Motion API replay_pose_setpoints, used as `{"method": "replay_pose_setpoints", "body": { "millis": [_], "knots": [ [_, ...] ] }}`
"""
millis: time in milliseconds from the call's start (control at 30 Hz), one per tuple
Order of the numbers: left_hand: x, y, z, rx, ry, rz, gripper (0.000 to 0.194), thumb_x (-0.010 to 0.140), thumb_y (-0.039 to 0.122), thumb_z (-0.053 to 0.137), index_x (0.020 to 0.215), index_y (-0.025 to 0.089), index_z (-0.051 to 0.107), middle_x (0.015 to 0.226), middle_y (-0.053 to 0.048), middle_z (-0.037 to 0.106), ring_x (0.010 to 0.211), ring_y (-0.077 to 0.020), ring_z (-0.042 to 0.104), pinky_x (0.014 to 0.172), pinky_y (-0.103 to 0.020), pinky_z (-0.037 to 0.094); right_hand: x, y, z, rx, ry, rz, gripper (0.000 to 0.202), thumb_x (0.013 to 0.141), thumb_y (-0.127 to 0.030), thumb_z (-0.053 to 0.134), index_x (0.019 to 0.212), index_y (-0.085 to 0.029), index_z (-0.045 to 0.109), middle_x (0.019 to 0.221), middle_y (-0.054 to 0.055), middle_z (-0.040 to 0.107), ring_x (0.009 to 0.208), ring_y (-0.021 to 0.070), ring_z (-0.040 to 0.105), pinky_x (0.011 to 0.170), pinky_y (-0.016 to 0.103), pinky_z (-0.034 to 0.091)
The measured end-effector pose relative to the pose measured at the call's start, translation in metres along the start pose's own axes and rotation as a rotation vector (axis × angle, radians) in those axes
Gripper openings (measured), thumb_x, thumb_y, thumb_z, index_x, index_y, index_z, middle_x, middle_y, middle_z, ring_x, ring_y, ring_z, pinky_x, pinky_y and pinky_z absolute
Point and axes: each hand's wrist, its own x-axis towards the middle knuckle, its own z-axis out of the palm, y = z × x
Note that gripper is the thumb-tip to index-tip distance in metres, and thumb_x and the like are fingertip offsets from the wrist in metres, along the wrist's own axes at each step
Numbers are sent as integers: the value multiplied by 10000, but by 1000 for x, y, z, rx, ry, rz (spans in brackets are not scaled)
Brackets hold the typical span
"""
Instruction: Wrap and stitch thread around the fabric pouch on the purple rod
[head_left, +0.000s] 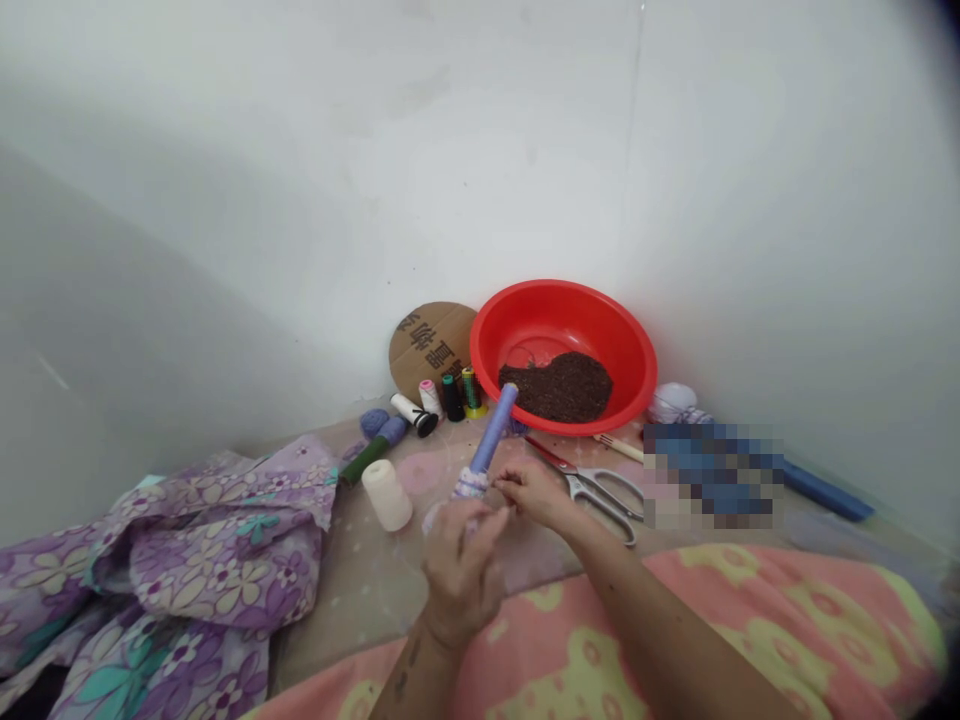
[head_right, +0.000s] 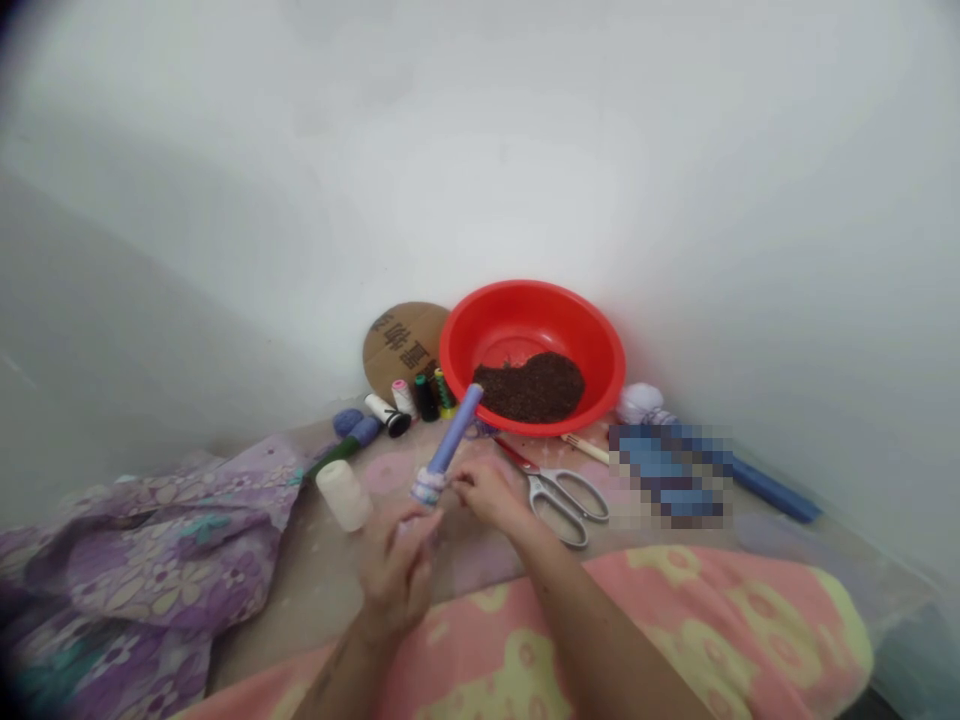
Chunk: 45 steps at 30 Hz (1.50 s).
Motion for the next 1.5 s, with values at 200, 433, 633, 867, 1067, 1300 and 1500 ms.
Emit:
{"method": "replay_pose_setpoints", "body": {
  "millis": [200,433,633,867,1067,1300,1500],
  "knots": [
    [6,-33,-3,75,123,-544,363,692,137,399,1036,175,507,1110,-86,514,1068,-216,456,908,-349,381,-5,-10,0,62,-50,27,110,674,-200,507,585,-163,559,431,-60,422,374,56,372,332,156,324],
    [3,-50,9,44,-269,-599,418,687,317,513,1072,156,534,1103,-97,565,1041,-243,493,912,-385,371,-12,-17,1,91,-178,75,112,678,-243,531,625,-163,590,423,-76,378,359,47,349,319,148,328],
    [5,-51,12,5,-374,-688,612,634,429,592,1151,115,493,1105,-129,573,996,-234,529,865,-359,405,-14,-20,0,28,-217,107,114,669,-256,568,662,-173,646,454,-68,403,358,40,345,297,138,297],
    [8,-51,10,-18,-380,-705,464,622,352,616,1055,195,564,1010,-89,626,909,-211,573,779,-322,431,-15,-22,-2,-4,-218,126,170,662,-223,572,766,-186,701,468,-55,455,369,44,330,305,147,279],
    [8,-52,10,-12,-394,-765,458,622,354,611,1043,178,578,983,-80,638,876,-210,581,743,-298,439,-16,-23,-3,-89,-235,120,242,675,-189,534,839,-196,712,445,-51,447,345,35,306,301,139,257],
    [7,-53,10,-3,-406,-789,445,633,336,613,1048,179,579,959,-72,639,862,-202,580,745,-301,435,-17,-24,-2,-92,-219,123,243,672,-202,551,851,-200,715,451,-39,471,361,43,302,307,142,246],
    [6,-55,13,13,-424,-823,458,624,331,631,1056,192,568,977,-65,631,871,-182,578,752,-273,432,-16,-23,-2,-97,-225,101,245,662,-174,563,854,-164,714,449,-31,503,362,37,291,341,148,242]
  ]
}}
